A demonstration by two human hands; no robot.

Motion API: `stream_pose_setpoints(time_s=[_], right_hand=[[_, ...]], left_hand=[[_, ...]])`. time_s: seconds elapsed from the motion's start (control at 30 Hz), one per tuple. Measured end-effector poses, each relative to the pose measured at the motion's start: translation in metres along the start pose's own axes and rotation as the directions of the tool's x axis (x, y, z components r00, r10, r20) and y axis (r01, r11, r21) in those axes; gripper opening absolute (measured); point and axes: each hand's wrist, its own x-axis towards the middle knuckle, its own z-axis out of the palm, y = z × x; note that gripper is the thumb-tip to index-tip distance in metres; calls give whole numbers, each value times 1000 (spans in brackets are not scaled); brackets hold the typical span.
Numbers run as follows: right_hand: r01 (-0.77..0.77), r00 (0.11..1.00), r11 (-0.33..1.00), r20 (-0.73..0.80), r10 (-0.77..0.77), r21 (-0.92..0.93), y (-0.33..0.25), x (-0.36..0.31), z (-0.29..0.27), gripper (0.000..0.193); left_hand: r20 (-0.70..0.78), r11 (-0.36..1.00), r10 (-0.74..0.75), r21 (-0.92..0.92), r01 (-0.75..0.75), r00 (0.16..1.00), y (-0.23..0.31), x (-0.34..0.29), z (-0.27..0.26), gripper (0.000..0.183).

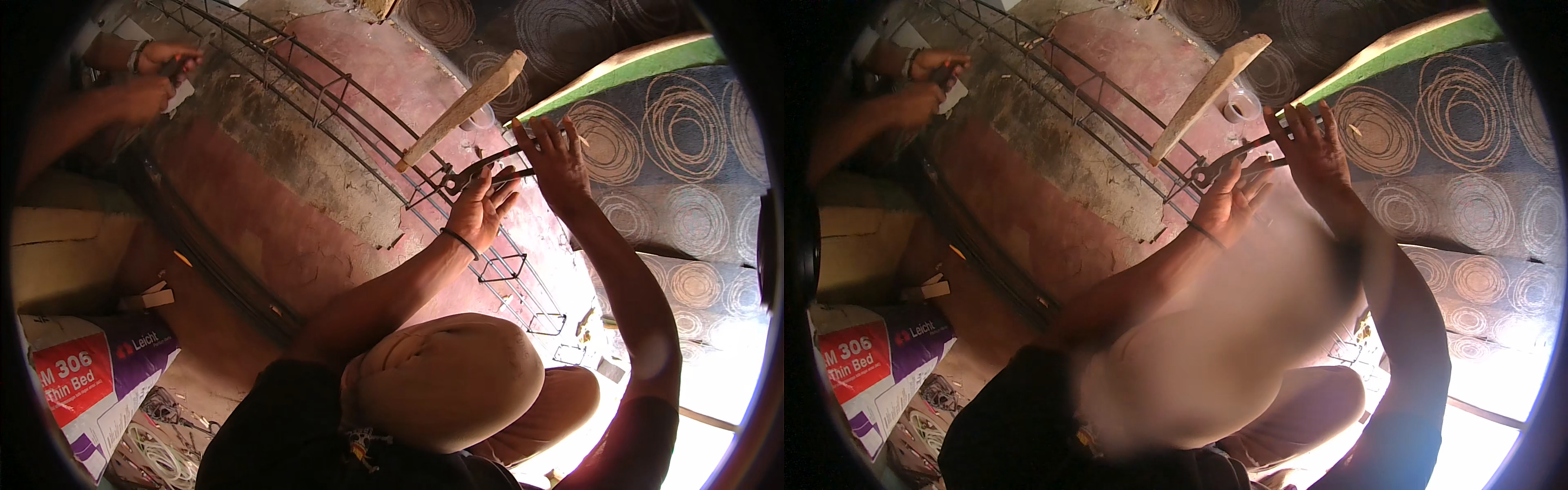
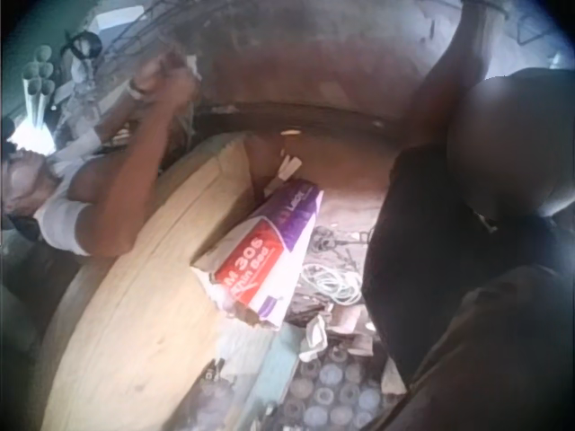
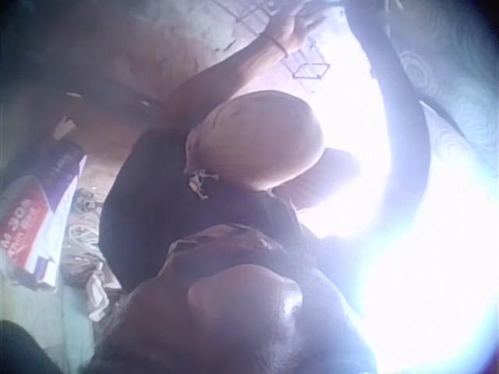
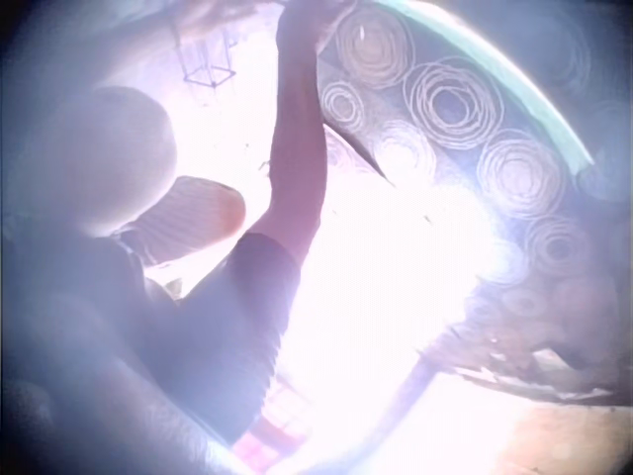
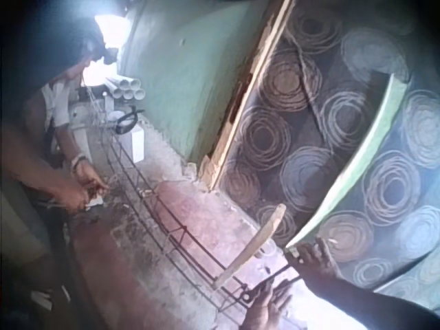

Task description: The person assembles rebar cages by wrapping thin wire around metal rods and tightening the wire using pliers.

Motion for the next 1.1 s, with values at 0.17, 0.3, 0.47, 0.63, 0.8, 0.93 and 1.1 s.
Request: stream_pose_setpoints(time_s=[0.17, 0.3, 0.47, 0.63, 0.8, 0.93, 1.1], right_hand=[[-7, 997, 976, 79, -10, 218, 9, 0, -11, 41], [-217, 645, 741, 663, -380, 635, 14, 3, -44, 19], [-276, 852, 562, 469, -233, 779, 2, -48, -29, 43], [-7, 996, 993, 86, -3, 120, -36, -49, -55, 51], [-734, 432, 420, 844, -317, 534, -11, -16, -76, 29], [-699, 468, 403, 804, -367, 591, -7, -16, -77, 46], [21, 999, 996, -41, -18, 82, -41, -54, -62, 56]], left_hand=[[10, 997, -4, 81, 4, 1000, -5, -3, -7, 44], [-22, 988, -7, -154, 4, 1000, 7, -22, 4, 36], [-219, 986, 52, -145, -85, 974, -5, -5, -2, 43], [-288, 955, 88, -248, -162, 954, 0, -2, 11, 46], [-208, 981, -7, -190, -33, 978, 0, -32, 9, 49], [-184, 975, 24, -212, -64, 983, -4, -17, -4, 46], [-279, 929, 89, -323, -181, 956, -6, -4, 10, 45]])
